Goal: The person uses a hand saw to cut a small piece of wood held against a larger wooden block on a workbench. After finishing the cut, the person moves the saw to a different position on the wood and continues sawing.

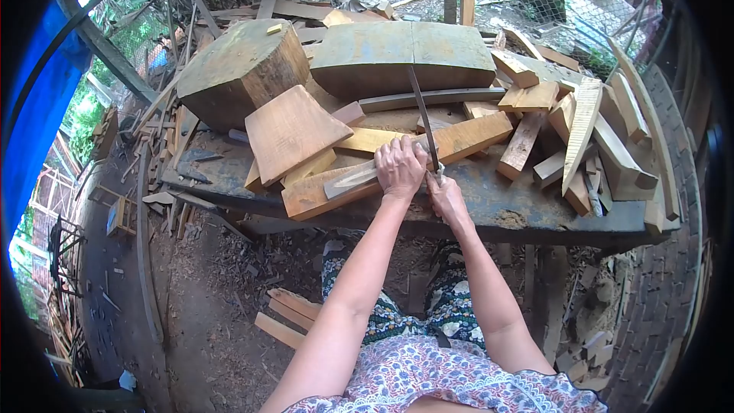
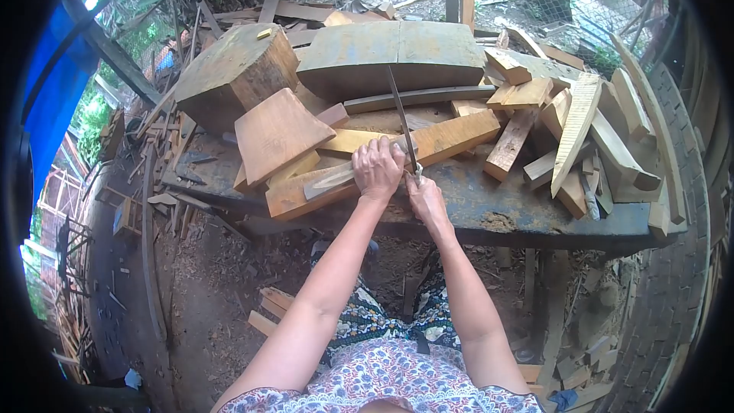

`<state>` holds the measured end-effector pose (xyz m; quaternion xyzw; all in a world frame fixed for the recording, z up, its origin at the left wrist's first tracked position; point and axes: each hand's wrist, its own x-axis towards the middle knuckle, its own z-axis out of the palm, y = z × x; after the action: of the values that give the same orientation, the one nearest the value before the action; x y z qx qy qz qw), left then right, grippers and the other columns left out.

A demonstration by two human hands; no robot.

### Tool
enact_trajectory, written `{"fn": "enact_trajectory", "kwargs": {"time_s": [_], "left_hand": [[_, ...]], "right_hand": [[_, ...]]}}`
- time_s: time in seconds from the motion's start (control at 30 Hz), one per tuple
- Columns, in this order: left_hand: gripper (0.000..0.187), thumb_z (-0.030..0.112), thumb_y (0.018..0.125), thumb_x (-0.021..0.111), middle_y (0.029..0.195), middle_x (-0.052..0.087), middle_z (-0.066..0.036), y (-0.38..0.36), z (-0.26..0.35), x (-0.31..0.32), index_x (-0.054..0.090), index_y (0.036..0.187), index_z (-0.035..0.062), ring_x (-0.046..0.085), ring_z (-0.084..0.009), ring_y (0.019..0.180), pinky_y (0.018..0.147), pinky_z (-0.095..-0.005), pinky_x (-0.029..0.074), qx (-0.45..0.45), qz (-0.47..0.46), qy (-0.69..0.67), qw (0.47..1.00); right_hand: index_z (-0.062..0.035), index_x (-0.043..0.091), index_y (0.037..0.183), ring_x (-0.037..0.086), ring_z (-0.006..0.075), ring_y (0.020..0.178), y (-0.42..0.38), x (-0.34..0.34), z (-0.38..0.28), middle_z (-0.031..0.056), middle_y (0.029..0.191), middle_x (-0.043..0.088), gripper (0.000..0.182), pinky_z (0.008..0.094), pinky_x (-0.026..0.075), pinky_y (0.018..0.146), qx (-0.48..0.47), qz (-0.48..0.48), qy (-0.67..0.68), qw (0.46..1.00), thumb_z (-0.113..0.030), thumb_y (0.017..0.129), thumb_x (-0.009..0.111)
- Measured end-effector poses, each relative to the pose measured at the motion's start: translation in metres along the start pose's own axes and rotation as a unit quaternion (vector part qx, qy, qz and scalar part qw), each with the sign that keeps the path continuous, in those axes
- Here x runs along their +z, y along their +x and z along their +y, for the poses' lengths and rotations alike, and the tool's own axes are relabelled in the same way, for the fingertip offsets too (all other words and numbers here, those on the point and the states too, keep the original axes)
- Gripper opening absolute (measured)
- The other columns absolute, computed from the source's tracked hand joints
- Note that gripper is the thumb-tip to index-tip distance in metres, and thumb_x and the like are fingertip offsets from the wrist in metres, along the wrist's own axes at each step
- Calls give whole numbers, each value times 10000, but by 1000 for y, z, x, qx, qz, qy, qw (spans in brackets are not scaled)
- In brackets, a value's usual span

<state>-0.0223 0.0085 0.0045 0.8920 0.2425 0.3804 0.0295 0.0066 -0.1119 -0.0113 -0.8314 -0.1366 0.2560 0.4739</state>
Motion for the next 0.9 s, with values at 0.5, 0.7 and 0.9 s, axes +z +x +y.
{"fn": "enact_trajectory", "kwargs": {"time_s": [0.5, 0.7, 0.9], "left_hand": [[310, 282, 836, 510, 827, 634, -126, 1, 0, -1, 644, 940, 22, 607, -295, 801, 774, -408, 454, -3, -9, -3, 1000], [234, 272, 823, 524, 772, 604, -121, 1, 0, 2, 590, 796, 49, 581, -282, 771, 764, -408, 433, 8, 35, -3, 999], [317, 280, 835, 509, 839, 639, -130, 0, 0, -2, 647, 948, 19, 605, -294, 793, 782, -408, 453, -1, -5, -3, 1000]], "right_hand": [[-5, 612, 920, 616, 263, 486, -9, 1, -8, 168, 636, 622, 412, 397, 485, 480, -20, 29, -15, 999, -393, 965, 482], [-5, 607, 915, 612, 262, 483, -7, 2, -6, 168, 637, 618, 409, 391, 489, 474, -30, 27, -11, 999, -393, 961, 485], [-10, 595, 882, 598, 252, 466, -9, 1, -6, 151, 630, 609, 405, 382, 488, 463, -23, 29, 0, 999, -391, 957, 482]]}}
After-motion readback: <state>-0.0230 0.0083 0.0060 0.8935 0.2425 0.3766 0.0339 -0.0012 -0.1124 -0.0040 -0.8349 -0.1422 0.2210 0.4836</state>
